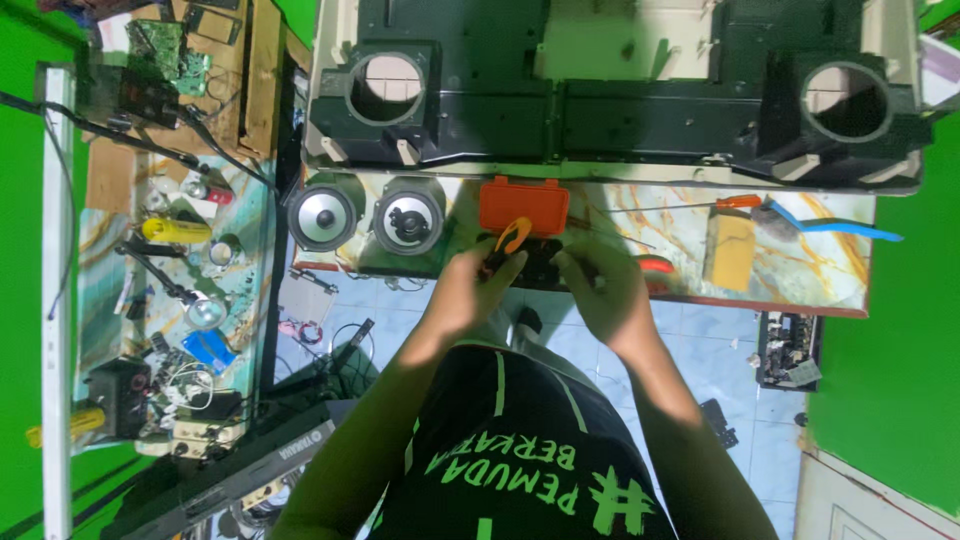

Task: The person solders and adjusts internal components within a large speaker cabinet using a screwdriver and a soldering iron, then organizes small parts in an orange tray.

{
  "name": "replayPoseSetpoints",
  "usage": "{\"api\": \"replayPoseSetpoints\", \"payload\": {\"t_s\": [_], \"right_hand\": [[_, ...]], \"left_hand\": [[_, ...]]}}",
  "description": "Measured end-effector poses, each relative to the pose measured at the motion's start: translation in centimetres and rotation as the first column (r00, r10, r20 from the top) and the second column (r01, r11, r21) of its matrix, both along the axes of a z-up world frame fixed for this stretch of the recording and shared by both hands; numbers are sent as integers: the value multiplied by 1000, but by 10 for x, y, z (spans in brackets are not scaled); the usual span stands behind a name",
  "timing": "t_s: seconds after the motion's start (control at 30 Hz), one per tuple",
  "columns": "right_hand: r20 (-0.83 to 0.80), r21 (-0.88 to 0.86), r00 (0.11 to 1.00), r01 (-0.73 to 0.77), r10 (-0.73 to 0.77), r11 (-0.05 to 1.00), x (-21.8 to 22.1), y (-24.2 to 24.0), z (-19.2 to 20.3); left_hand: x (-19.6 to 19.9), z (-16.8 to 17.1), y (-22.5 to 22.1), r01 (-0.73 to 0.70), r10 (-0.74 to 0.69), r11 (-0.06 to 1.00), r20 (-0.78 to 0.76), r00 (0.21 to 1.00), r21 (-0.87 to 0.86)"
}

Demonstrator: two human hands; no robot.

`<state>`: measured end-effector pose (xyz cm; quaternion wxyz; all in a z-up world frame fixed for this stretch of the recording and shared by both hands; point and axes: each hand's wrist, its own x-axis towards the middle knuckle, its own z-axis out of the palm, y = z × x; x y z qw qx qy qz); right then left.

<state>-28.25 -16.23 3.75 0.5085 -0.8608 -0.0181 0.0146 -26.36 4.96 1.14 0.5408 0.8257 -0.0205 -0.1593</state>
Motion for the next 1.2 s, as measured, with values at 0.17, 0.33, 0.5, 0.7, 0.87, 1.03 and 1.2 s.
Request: {"api": "replayPoseSetpoints", "payload": {"t_s": [0.17, 0.33, 0.5, 0.7, 0.87, 1.03, 1.2], "right_hand": [[68, 72, 998, 4, -9, 997, -20, -4, -11], [61, 9, 998, 26, -27, 1000, -32, -3, -20], [71, -98, 997, 50, -43, 994, -28, 2, -47], [-212, -605, 977, -162, 39, 779, -2, 14, -120], [-301, -782, 950, -296, 83, 548, 22, 34, -183], [-241, -834, 957, -288, 160, 470, 33, 35, -207], [-247, -844, 954, -299, 172, 445, 39, 37, -206]], "left_hand": [[-25, -14, -4, -9, 11, 1000, 86, 996, -23], [-31, -28, 8, 38, -41, 999, 131, 990, 24], [-15, -61, 12, 62, -78, 992, 143, 987, 109], [14, -107, 4, 174, -177, 981, 30, 984, 83], [32, -123, -6, 359, -341, 932, -231, 911, 41], [39, -124, -10, 376, -346, 924, -265, 900, 69], [40, -134, -7, 349, -312, 935, -319, 895, 63]]}}
